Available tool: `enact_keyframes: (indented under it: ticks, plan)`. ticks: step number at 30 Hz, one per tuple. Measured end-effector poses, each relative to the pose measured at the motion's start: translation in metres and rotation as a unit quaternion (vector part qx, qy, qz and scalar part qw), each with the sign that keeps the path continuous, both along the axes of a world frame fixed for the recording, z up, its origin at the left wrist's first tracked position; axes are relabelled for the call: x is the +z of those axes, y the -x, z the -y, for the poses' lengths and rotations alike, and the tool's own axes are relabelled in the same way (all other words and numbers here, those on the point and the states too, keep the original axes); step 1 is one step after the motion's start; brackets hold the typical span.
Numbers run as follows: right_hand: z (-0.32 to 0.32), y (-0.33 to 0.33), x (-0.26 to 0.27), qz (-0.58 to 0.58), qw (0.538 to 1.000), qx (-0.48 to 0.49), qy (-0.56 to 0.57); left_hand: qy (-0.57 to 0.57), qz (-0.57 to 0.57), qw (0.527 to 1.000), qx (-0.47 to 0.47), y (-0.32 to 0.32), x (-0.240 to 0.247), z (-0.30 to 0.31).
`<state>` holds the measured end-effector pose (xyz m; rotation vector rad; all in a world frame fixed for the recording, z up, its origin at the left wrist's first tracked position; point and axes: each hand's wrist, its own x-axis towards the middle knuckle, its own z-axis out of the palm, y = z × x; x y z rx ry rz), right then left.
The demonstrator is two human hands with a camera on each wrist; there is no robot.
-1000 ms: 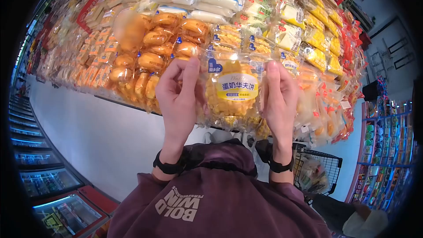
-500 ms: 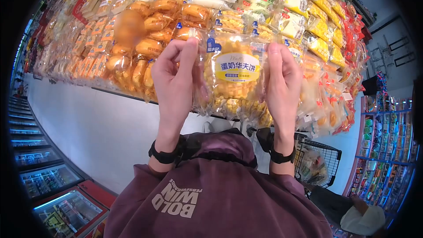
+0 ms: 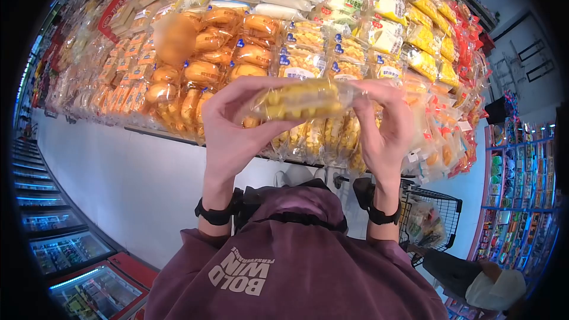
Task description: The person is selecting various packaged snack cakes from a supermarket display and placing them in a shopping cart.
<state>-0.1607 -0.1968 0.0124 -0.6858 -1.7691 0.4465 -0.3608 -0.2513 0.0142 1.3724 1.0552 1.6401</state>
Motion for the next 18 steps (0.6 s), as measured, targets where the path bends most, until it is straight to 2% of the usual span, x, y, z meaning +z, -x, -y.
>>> enact_keyframes:
  ticks: [3, 15, 18]
  plan:
    - [0.003, -0.005, 0.006, 0.048, 0.995, 0.029, -0.077, -0.160, -0.087, 0.983, 0.009, 0.016, -0.016, -0.015]
    - [0.013, -0.017, -0.004, 0.044, 0.996, 0.045, -0.070, -0.184, -0.130, 0.974, 0.019, 0.014, -0.015, -0.007]
    - [0.015, -0.021, -0.004, 0.064, 0.995, 0.034, -0.065, -0.204, -0.189, 0.960, 0.043, 0.013, -0.012, -0.008]
